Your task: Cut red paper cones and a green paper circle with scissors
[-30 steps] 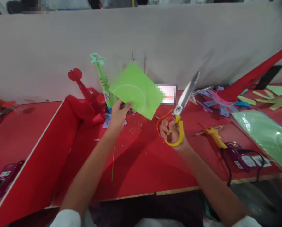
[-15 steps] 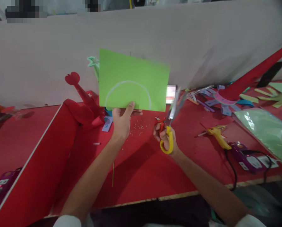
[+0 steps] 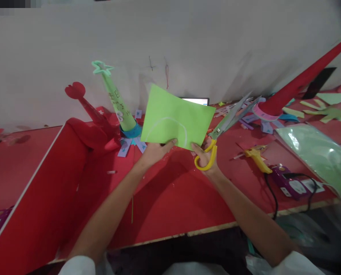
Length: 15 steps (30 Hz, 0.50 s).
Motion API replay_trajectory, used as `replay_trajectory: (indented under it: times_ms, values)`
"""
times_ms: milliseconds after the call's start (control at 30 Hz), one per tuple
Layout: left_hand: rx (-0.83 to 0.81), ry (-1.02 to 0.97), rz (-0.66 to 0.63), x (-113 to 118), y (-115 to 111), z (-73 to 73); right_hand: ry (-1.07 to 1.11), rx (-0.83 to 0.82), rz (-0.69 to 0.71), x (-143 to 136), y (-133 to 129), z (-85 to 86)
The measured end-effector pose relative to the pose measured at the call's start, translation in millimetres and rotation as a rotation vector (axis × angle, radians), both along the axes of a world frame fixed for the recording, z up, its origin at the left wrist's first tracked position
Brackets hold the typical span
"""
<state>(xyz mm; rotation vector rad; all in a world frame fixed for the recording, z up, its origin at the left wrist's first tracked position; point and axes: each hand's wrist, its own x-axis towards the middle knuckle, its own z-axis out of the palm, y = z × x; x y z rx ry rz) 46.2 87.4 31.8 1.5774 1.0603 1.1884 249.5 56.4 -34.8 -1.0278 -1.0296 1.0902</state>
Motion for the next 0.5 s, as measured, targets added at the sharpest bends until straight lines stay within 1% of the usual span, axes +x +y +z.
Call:
replay_trajectory:
  times_ms: [100, 200, 267, 333, 400, 500]
  values:
    - [-0.035, 0.105, -0.082, -10, -1, 10.0, -0.024, 0.046, -0.102, -4, -6, 1.8]
    - [-0.057, 0.223, -0.125, -18, -5, 15.5, -0.048, 0.080, -0.051, -6, -12, 4.2]
    - [-0.060, 0.240, -0.130, -21, -4, 17.0, -0.008, 0.128, -0.011, -9, -16, 5.4]
    - [-0.064, 0.172, -0.101, -24, -1, 18.4, 0.069, 0.171, 0.040, -15, -20, 5.5]
    - [-0.051, 0.040, -0.013, -26, 3, 20.7, 0.147, 0.177, 0.122, -25, -24, 3.1]
    - [-0.007, -0.134, 0.144, -27, 6, 24.9, 0.173, 0.094, 0.292, -40, -30, -6.8]
